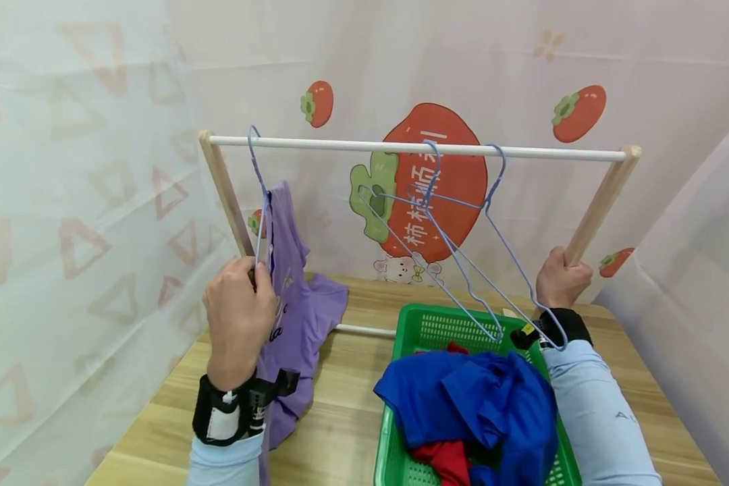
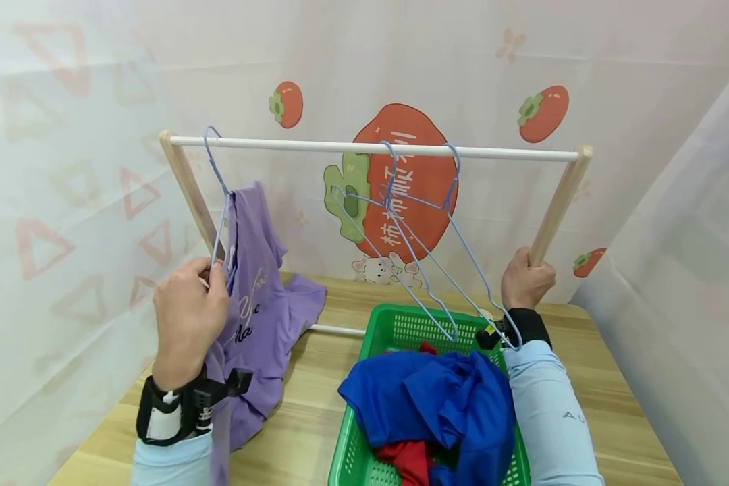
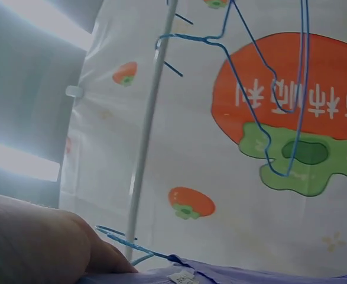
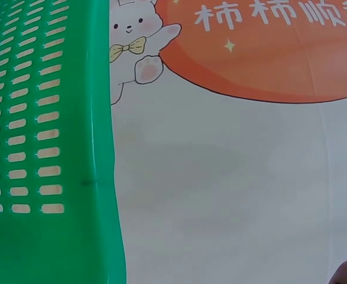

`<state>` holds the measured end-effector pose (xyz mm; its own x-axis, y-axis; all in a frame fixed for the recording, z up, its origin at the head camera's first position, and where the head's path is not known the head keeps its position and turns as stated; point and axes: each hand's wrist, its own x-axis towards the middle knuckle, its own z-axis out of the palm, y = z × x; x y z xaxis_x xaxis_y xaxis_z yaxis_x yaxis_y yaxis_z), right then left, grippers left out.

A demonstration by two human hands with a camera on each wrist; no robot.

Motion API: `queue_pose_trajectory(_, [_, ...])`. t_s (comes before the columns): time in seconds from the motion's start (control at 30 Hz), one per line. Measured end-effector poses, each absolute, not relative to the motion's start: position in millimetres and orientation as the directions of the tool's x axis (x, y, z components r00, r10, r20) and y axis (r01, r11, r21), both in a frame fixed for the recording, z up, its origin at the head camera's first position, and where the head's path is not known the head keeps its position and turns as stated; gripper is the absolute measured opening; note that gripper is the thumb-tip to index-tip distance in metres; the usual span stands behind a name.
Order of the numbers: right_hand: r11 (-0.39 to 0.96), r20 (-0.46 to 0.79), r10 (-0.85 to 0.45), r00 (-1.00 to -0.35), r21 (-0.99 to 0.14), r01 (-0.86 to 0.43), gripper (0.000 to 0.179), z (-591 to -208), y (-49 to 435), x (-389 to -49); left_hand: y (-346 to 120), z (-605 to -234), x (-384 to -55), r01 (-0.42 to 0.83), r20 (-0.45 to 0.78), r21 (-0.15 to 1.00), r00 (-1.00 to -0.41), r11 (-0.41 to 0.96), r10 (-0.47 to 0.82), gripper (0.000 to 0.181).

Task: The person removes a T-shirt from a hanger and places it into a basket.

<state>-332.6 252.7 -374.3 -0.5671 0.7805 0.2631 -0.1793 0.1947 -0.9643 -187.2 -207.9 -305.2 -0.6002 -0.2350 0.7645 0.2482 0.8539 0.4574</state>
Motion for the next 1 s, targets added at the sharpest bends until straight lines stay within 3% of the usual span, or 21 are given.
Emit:
queue_pose_trajectory(0.27, [0.175, 0.243, 0.795, -0.556, -0.969, -0.174, 0.035, -373.8, 254.1, -335.0, -204.7, -292.0, -145.8, 0.314, 0.801, 0.407, -0.574, 0.858, -0.169, 0.026])
queue_pose_trajectory(0.43, [0.185, 0.257, 0.796, -0.548, -0.965, -0.184, 0.035, -374.2, 254.1, -336.2, -205.2, -327.1, -136.6, 0.376, 0.804, 0.411, -0.579, 0.831, -0.136, 0.015])
queue_pose_trajectory(0.57, [0.224, 0.303, 0.742, -0.598, -0.953, -0.205, 0.036, -372.8, 256.4, -332.7, -200.3, -364.4, -148.5, 0.404, 0.784, 0.422, -0.613, 0.812, -0.102, 0.012])
queue_pose_trajectory(0.7, [0.304, 0.303, 0.595, -0.744, -0.942, -0.141, 0.038, -369.3, 261.8, -318.0, -187.9, -394.3, -163.9, 0.387, 0.741, 0.437, -0.667, 0.812, -0.081, 0.013])
queue_pose_trajectory(0.83, [0.513, 0.231, 0.307, -0.923, -0.857, -0.044, 0.054, -361.6, 278.4, -288.1, -172.8, -416.5, -174.4, 0.365, 0.705, 0.448, -0.706, 0.816, -0.071, 0.019])
queue_pose_trajectory(0.93, [0.644, 0.178, 0.130, -0.975, -0.763, -0.054, 0.062, -350.1, 296.2, -259.3, -162.7, -428.3, -180.7, 0.363, 0.681, 0.460, -0.730, 0.811, -0.059, 0.026])
queue_pose_trajectory(1.0, [0.724, 0.175, 0.104, -0.979, -0.688, -0.046, 0.062, -341.6, 308.1, -236.5, -157.1, -433.5, -184.4, 0.358, 0.664, 0.468, -0.745, 0.808, -0.055, 0.028])
